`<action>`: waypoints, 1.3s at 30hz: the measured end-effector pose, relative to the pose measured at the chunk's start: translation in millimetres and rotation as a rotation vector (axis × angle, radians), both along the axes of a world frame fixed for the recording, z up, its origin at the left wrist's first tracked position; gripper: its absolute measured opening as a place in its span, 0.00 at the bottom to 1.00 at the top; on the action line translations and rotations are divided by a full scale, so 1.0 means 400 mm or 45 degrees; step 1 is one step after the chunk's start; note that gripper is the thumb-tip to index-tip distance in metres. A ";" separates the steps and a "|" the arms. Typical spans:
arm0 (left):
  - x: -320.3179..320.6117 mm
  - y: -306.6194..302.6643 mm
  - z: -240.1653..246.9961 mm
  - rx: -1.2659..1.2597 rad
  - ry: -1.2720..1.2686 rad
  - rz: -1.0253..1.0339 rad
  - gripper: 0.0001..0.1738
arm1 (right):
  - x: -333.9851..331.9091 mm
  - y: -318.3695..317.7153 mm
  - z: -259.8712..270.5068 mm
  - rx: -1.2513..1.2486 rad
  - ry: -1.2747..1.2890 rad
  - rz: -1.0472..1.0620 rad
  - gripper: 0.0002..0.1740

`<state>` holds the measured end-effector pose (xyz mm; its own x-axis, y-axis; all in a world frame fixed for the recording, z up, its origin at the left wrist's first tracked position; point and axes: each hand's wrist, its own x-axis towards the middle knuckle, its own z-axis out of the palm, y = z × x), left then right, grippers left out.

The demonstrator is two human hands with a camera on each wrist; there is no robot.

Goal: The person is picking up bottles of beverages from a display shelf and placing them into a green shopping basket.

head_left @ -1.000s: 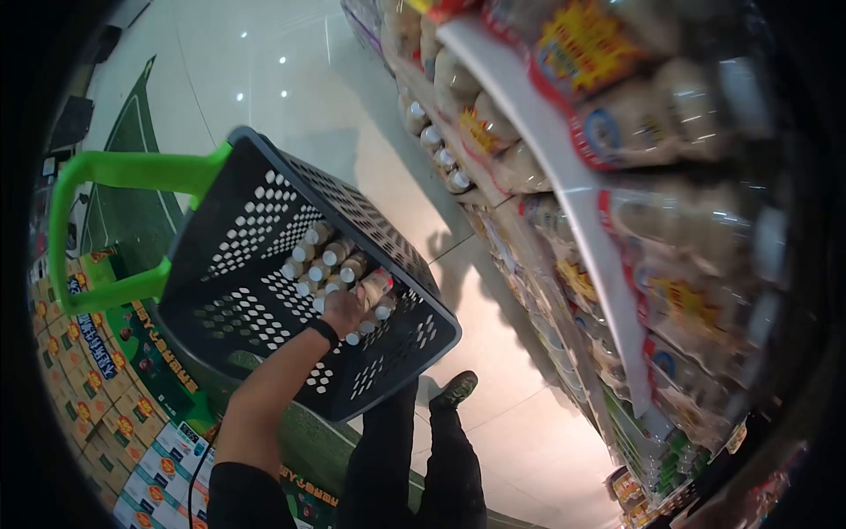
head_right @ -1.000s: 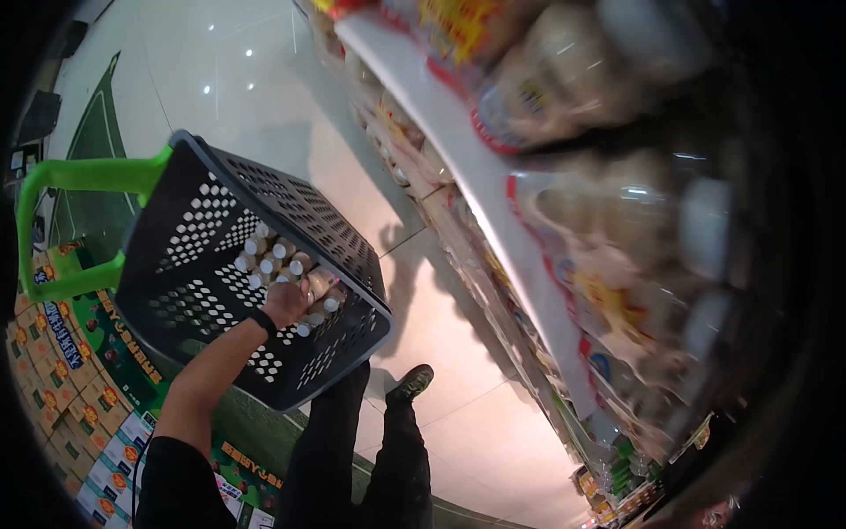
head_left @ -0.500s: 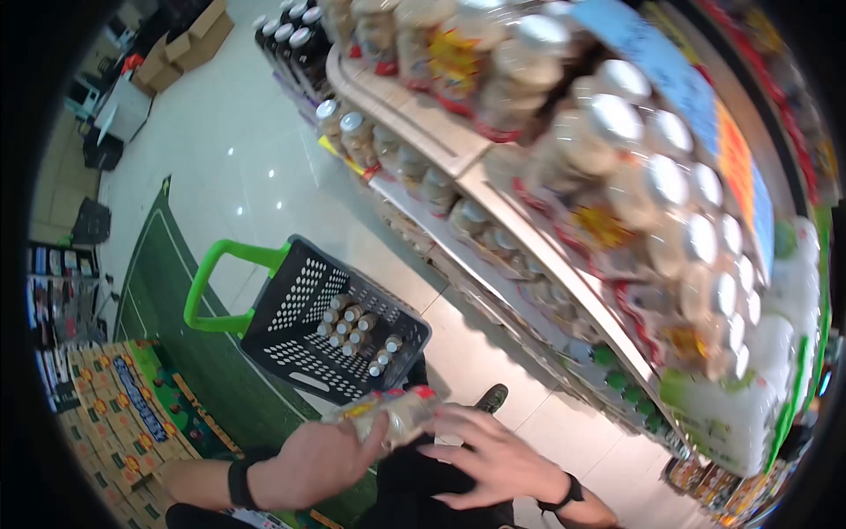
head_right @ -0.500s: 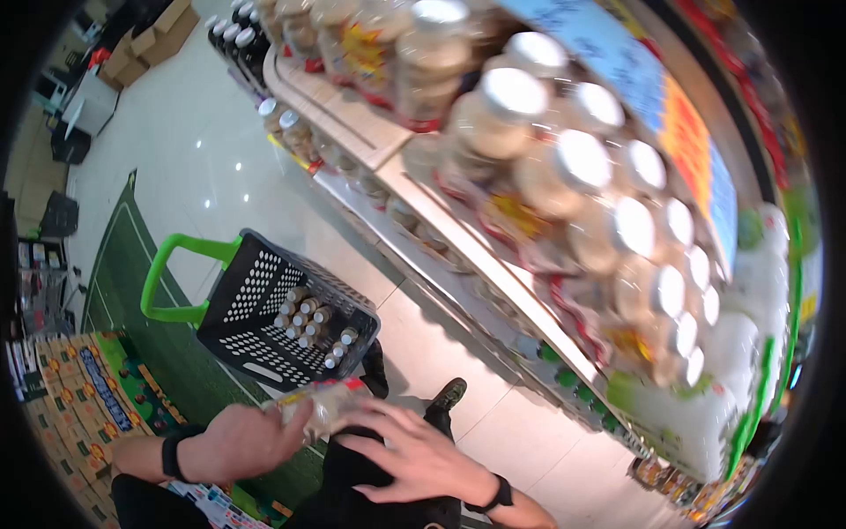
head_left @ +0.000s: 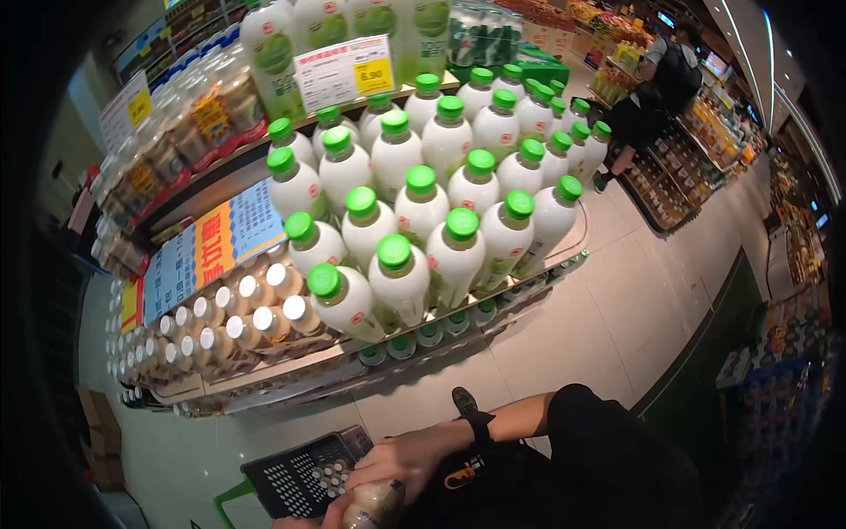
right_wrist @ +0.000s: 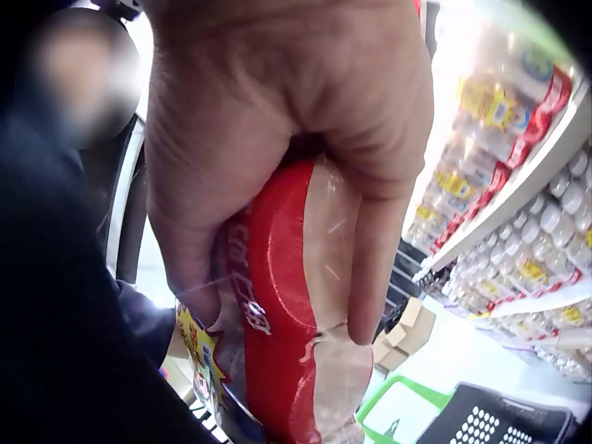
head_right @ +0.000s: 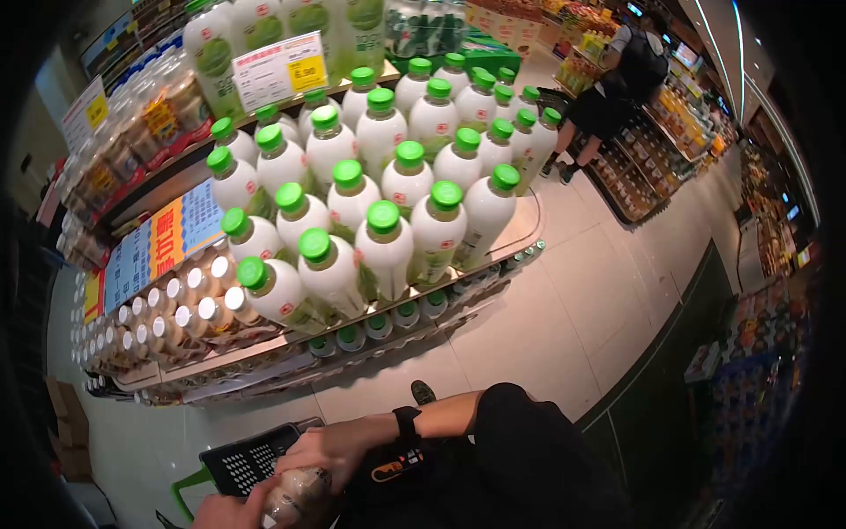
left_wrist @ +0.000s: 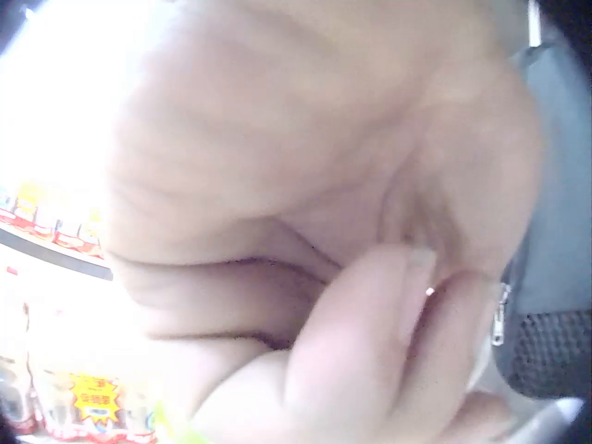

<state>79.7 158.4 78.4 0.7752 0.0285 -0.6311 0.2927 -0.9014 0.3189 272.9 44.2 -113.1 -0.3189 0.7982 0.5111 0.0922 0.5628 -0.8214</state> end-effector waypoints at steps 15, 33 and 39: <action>-0.065 -0.251 -0.371 -1.698 -0.762 1.369 0.73 | 0.274 -0.359 0.131 -0.477 0.045 -0.549 0.50; -0.494 -0.283 -0.485 -1.209 -1.635 2.121 0.45 | -0.280 0.014 0.066 -0.698 -0.014 0.023 0.56; -0.652 -0.167 -0.533 -1.087 -1.816 2.128 0.42 | -0.427 0.120 0.094 -0.790 -0.230 0.086 0.59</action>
